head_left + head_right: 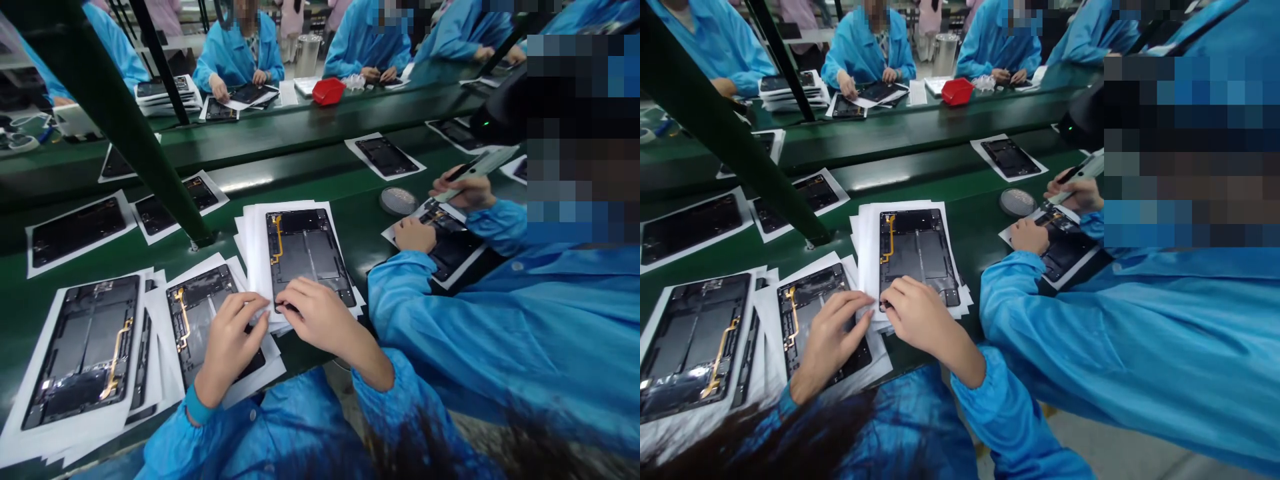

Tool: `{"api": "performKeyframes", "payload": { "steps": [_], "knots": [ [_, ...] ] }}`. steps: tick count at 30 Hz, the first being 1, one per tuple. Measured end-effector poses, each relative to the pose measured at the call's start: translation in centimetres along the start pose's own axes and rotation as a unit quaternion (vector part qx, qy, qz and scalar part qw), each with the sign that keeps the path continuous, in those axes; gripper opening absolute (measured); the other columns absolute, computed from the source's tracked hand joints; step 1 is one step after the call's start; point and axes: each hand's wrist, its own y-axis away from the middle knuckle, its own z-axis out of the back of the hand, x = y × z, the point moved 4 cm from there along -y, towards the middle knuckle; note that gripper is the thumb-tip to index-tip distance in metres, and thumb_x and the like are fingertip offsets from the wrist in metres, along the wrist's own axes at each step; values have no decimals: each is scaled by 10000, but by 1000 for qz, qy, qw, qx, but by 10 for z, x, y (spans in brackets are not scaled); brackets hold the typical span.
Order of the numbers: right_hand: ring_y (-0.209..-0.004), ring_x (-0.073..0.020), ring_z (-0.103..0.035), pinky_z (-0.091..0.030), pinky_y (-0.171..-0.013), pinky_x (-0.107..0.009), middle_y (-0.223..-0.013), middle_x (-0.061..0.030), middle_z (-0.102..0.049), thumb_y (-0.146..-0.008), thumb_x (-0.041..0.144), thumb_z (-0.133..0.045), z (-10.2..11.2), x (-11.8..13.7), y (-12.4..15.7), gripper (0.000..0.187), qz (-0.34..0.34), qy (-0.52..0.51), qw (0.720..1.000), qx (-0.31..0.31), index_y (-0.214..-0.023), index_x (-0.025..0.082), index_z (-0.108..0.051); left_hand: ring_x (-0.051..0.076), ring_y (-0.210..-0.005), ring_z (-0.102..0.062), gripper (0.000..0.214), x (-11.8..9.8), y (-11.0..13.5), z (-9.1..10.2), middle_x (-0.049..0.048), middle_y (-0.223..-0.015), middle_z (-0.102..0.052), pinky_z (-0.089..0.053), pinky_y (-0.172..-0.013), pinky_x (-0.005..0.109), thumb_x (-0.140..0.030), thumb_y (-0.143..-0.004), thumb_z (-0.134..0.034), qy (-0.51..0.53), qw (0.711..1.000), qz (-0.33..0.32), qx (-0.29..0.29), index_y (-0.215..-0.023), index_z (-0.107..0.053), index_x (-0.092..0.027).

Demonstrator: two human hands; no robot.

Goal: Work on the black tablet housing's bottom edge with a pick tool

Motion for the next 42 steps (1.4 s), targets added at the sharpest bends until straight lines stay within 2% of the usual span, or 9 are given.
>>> {"api": "performKeyframes", "payload": {
  "steps": [11,18,21,27,30,34,42],
  "knots": [
    [-818,-207,-540,-456,-714,-347,-843,-60,-619,-950,134,-456,-5,9,3,176,124,121,985,9,-935,171,-627,307,-1326,-502,223,7,4,-2,40,-1122,-690,-367,-1144,449,-410,-771,-701,4,1000,3,-3,-919,-743,-248],
    [-798,-203,-528,-436,-692,-340,-820,-53,-599,-943,130,-463,-8,9,-1,164,152,132,979,18,-915,184,-615,300,-1352,-486,222,13,5,-1,34,-1184,-677,-366,-1150,436,-406,-790,-688,30,999,26,7,-931,-743,-244],
    [-804,-201,-543,-448,-689,-332,-835,-50,-612,-923,133,-490,-11,8,-1,124,142,96,985,8,-925,187,-602,292,-1351,-492,193,14,4,1,54,-1194,-677,-379,-1144,414,-380,-790,-694,49,998,41,-2,-901,-751,-233],
    [-764,-163,-571,-462,-690,-293,-828,-26,-623,-911,127,-495,-18,3,0,114,43,-24,998,-28,-905,206,-576,269,-1329,-515,157,12,-2,4,63,-1141,-693,-401,-1119,389,-349,-796,-694,46,998,34,9,-857,-744,-214],
    [-756,-155,-580,-462,-687,-282,-815,-20,-626,-909,136,-511,-19,2,-2,100,32,-36,999,-21,-889,205,-580,268,-1287,-550,198,13,-6,4,79,-1065,-699,-406,-1119,402,-385,-787,-694,25,999,4,19,-865,-752,-212],
    [-736,-143,-581,-458,-669,-265,-793,-5,-619,-897,141,-530,-17,0,-8,96,26,-57,998,2,-877,214,-590,224,-1235,-588,244,14,-7,3,56,-1033,-701,-426,-1082,382,-428,-853,-625,-20,998,-52,31,-918,-746,-226],
    [-733,-142,-574,-450,-660,-266,-791,-11,-618,-906,138,-541,-19,-4,-8,92,12,-95,995,4,-877,204,-599,192,-991,-671,328,18,-10,3,59,-946,-701,-504,-899,393,-478,-925,-552,-51,989,-139,3,-895,-733,-206]
  ]
}}
